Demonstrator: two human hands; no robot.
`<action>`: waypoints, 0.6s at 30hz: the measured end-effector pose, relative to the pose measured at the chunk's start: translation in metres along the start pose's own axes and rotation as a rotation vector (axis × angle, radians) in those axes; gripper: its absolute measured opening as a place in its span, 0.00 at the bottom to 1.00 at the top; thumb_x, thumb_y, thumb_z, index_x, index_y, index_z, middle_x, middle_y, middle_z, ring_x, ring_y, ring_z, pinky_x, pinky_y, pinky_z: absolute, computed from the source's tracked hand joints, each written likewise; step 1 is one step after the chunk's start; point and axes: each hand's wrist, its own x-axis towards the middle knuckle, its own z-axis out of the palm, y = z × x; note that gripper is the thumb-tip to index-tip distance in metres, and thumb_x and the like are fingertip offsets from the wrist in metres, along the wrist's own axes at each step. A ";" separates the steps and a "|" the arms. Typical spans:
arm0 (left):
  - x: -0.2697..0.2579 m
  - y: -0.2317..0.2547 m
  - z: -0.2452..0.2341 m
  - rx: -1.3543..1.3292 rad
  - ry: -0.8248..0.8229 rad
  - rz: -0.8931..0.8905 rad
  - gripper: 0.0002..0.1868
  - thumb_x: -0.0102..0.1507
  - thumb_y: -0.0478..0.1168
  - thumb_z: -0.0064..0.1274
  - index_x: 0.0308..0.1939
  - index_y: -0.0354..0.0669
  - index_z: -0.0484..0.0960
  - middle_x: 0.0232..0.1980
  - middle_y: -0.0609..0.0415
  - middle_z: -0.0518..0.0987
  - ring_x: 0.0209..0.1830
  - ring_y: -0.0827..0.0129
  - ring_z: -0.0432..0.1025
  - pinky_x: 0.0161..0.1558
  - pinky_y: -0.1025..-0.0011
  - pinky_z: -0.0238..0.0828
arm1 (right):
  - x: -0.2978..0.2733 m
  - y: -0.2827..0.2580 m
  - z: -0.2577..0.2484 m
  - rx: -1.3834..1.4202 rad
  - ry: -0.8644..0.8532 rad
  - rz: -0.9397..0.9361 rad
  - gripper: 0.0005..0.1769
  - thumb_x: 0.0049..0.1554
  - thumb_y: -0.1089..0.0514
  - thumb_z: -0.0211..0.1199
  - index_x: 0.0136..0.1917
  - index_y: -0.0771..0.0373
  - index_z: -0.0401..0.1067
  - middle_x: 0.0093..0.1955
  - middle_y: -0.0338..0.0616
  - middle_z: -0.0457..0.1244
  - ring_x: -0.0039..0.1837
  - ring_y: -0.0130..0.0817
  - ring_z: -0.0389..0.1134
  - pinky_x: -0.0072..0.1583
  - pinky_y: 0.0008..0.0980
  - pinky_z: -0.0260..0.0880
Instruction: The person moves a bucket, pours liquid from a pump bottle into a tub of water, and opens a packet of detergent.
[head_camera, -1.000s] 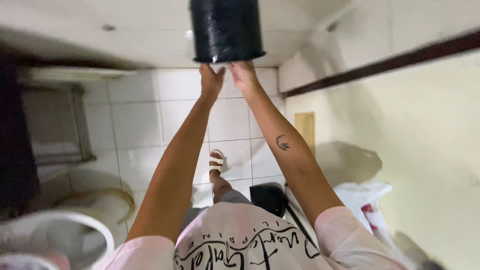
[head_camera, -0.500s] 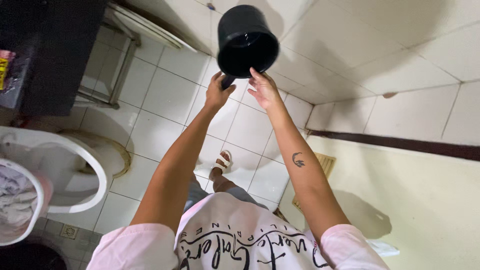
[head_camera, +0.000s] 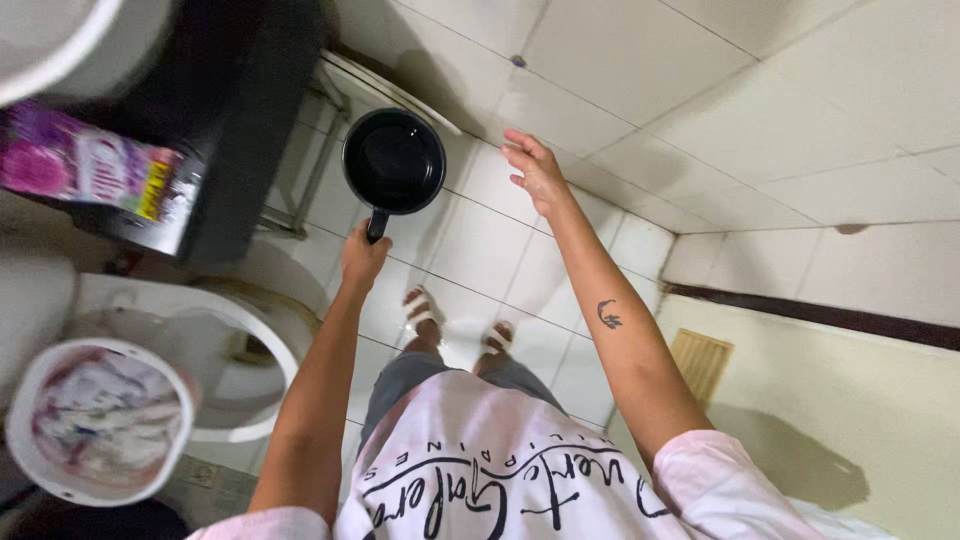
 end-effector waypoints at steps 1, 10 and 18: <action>0.008 -0.001 -0.018 0.031 -0.026 -0.027 0.25 0.56 0.44 0.58 0.57 0.40 0.79 0.47 0.38 0.80 0.47 0.44 0.74 0.50 0.52 0.70 | 0.013 -0.004 0.015 0.014 0.003 0.006 0.31 0.58 0.49 0.64 0.73 0.50 0.65 0.70 0.42 0.60 0.72 0.35 0.58 0.69 0.45 0.61; 0.083 0.009 -0.072 0.040 -0.025 -0.033 0.32 0.55 0.46 0.59 0.64 0.48 0.77 0.52 0.41 0.81 0.51 0.46 0.76 0.53 0.56 0.70 | 0.082 -0.031 0.126 -0.070 -0.110 -0.003 0.35 0.58 0.45 0.64 0.76 0.51 0.61 0.75 0.42 0.59 0.75 0.36 0.56 0.68 0.46 0.59; 0.162 0.024 -0.053 0.018 -0.132 0.136 0.32 0.55 0.44 0.59 0.64 0.46 0.77 0.53 0.41 0.81 0.54 0.48 0.75 0.55 0.56 0.70 | 0.139 -0.051 0.124 -0.255 0.003 -0.131 0.36 0.56 0.49 0.67 0.74 0.57 0.61 0.61 0.49 0.67 0.53 0.32 0.69 0.45 0.31 0.72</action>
